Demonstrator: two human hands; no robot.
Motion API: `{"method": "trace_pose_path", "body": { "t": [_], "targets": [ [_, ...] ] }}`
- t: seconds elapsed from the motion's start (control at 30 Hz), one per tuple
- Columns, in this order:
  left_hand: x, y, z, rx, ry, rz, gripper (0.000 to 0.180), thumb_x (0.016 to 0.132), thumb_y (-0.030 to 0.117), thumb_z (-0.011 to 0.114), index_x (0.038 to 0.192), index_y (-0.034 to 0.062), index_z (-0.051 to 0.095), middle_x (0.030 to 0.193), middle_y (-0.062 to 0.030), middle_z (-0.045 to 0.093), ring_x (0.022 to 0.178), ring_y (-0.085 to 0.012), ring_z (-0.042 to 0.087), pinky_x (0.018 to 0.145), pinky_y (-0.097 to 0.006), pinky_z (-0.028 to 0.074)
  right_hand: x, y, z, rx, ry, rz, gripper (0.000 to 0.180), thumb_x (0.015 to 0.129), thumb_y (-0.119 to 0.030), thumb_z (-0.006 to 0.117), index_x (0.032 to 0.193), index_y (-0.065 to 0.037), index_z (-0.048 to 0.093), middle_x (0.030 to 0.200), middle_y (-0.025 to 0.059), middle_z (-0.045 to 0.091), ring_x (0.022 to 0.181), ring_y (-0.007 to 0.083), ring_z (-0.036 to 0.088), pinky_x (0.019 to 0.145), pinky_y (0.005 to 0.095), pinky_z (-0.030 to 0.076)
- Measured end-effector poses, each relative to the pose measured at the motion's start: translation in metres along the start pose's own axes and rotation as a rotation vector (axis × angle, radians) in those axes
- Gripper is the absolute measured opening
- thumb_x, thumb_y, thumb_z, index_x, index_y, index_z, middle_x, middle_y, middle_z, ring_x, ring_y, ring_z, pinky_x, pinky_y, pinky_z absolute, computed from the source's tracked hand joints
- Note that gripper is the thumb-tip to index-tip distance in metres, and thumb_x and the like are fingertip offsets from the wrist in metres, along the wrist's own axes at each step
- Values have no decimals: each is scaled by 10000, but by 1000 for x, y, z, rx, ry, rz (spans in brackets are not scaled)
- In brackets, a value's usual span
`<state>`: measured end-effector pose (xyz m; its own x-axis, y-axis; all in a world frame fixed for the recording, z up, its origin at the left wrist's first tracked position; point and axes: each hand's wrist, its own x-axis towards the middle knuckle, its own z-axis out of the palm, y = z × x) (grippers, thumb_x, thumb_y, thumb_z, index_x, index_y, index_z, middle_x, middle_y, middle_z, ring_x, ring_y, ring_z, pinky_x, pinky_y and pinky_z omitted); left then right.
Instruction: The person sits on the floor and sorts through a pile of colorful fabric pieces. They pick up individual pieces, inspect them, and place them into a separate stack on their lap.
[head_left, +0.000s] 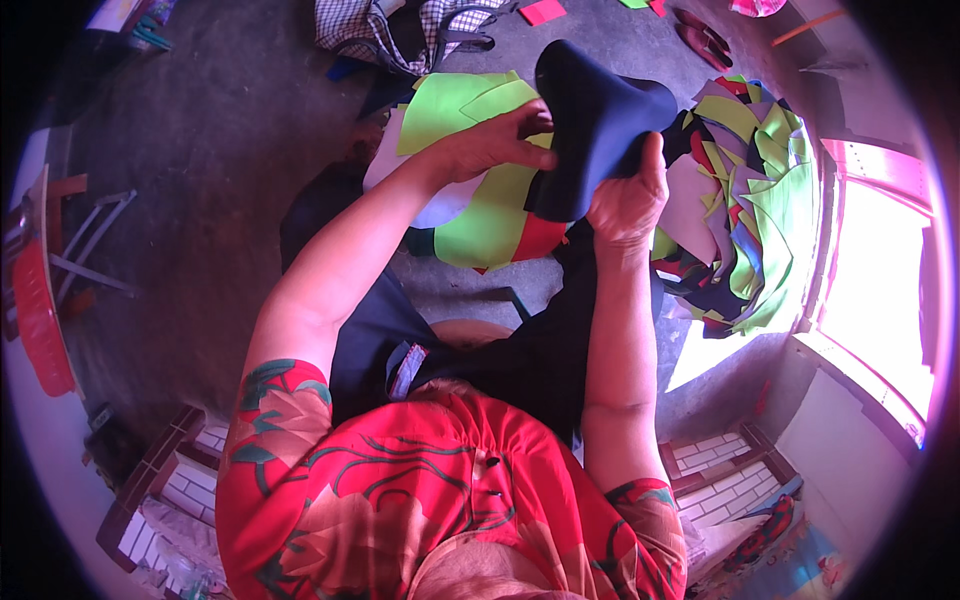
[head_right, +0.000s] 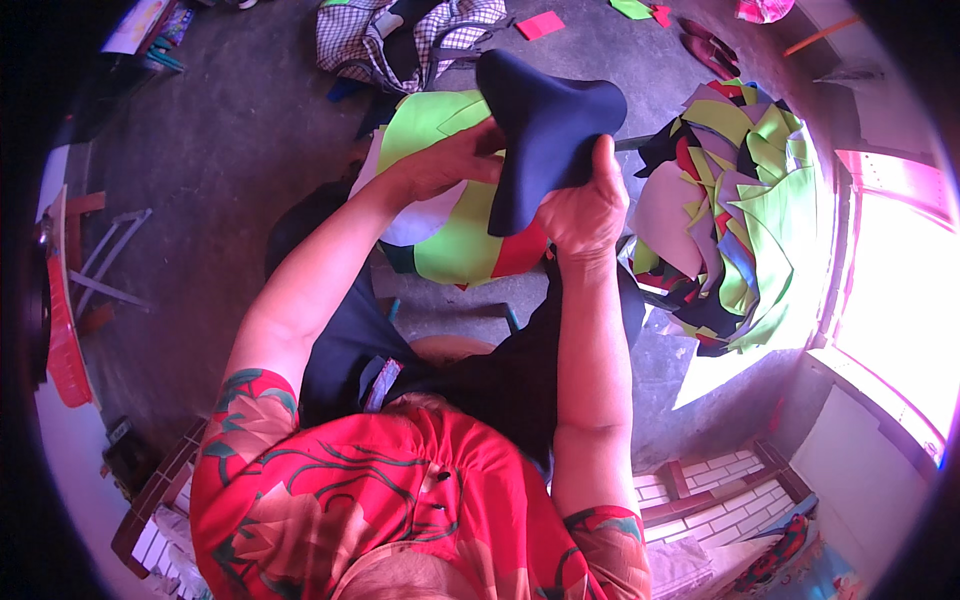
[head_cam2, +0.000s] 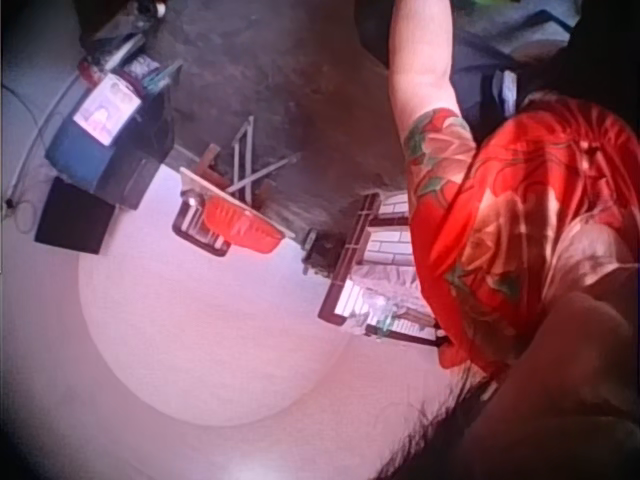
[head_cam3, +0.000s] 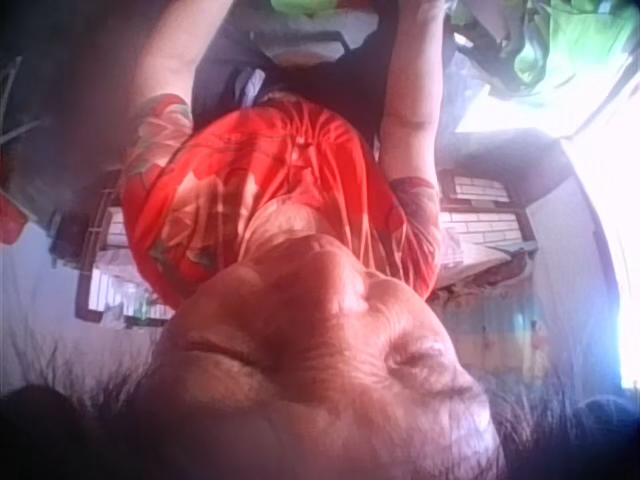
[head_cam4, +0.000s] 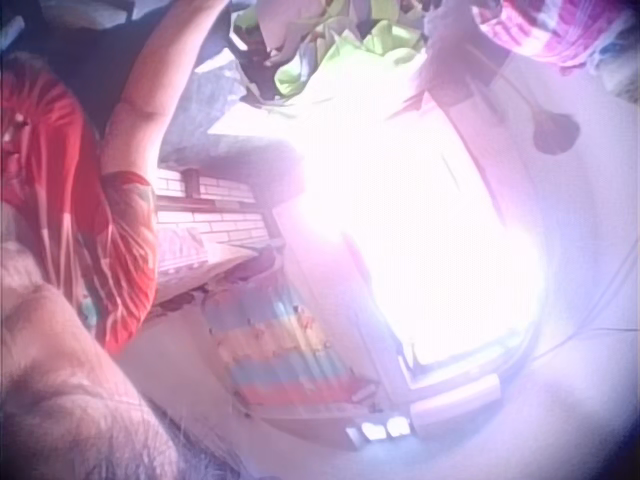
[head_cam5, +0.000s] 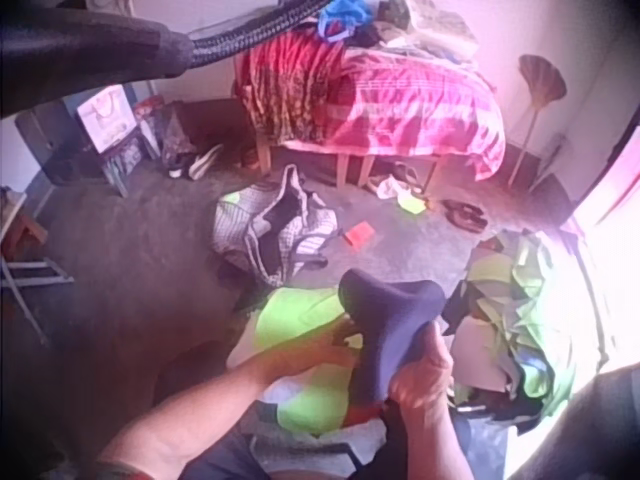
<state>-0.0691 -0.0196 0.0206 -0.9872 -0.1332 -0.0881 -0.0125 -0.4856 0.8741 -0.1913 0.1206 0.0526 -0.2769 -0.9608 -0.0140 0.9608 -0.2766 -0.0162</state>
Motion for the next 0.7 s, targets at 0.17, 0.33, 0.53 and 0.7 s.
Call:
{"method": "trace_pose_path", "body": {
  "t": [0.17,0.33,0.53,0.7],
  "targets": [
    [2,-14,-2,256,-43,-180,524,705,97,728,1198,82,549,1097,-17,592,1081,-104,483,950,-278,351,-3,-3,-2,-56,-19,-2,520,934,-349,457,1300,15,395,1343,164,431,1225,331,431,1039,509,313],
    [-3,1,-3,340,25,-188,348,721,112,718,1052,43,634,922,2,656,878,-86,575,838,-255,433,-2,-14,15,-90,-59,-185,435,934,-315,464,1263,-30,462,1298,114,495,1229,290,434,1048,488,305],
    [-21,17,-16,155,22,-106,648,774,135,676,1338,11,382,1247,-37,522,1150,-118,450,1024,-254,282,-2,-32,13,-447,281,-411,347,941,-254,460,1174,-6,526,1201,124,567,1126,276,530,1012,461,364],
    [-40,4,-16,68,25,-108,645,822,108,620,1381,21,309,1340,-44,428,1229,-139,389,1046,-283,272,-3,-36,3,-1123,594,-565,257,913,-231,547,1073,-29,535,934,67,631,817,176,638,704,285,537]
  ]
}}
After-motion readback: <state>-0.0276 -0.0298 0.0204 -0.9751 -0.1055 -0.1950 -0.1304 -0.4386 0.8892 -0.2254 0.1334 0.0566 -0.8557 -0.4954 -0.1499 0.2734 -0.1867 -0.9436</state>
